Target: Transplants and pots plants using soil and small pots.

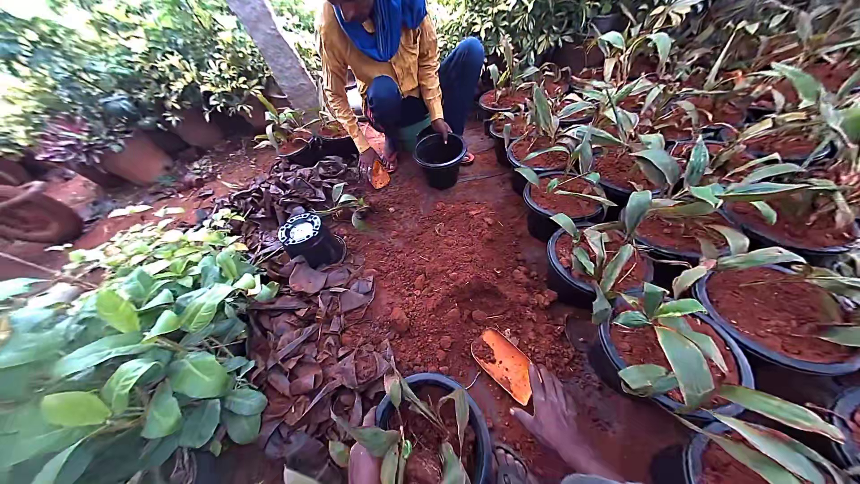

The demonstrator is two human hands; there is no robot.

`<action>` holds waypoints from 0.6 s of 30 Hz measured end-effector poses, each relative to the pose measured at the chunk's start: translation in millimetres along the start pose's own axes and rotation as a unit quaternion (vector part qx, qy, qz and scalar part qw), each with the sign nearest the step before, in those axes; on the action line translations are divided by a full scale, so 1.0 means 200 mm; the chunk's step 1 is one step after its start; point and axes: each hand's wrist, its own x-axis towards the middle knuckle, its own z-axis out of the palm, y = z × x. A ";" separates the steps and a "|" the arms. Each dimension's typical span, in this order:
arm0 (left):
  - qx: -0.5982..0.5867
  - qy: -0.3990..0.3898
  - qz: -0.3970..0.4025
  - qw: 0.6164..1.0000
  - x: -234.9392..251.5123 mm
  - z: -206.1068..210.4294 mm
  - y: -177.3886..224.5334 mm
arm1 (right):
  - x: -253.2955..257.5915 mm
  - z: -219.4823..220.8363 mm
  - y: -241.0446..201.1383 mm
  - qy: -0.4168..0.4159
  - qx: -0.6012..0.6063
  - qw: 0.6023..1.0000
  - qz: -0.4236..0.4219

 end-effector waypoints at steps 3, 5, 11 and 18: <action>-0.014 0.013 0.019 1.000 0.00 0.04 -0.04 | 0.10 0.03 -0.03 -0.028 -0.015 0.999 0.012; -0.020 0.015 0.035 0.999 -0.01 0.04 -0.04 | 0.13 0.03 -0.07 -0.035 -0.022 0.999 0.019; -0.041 0.028 0.057 0.997 -0.04 0.06 -0.03 | 0.13 0.04 -0.05 -0.073 -0.048 0.996 0.017; 0.016 0.054 0.062 0.996 -0.01 0.10 -0.10 | 0.19 -0.13 -0.31 -0.025 0.060 0.989 -0.131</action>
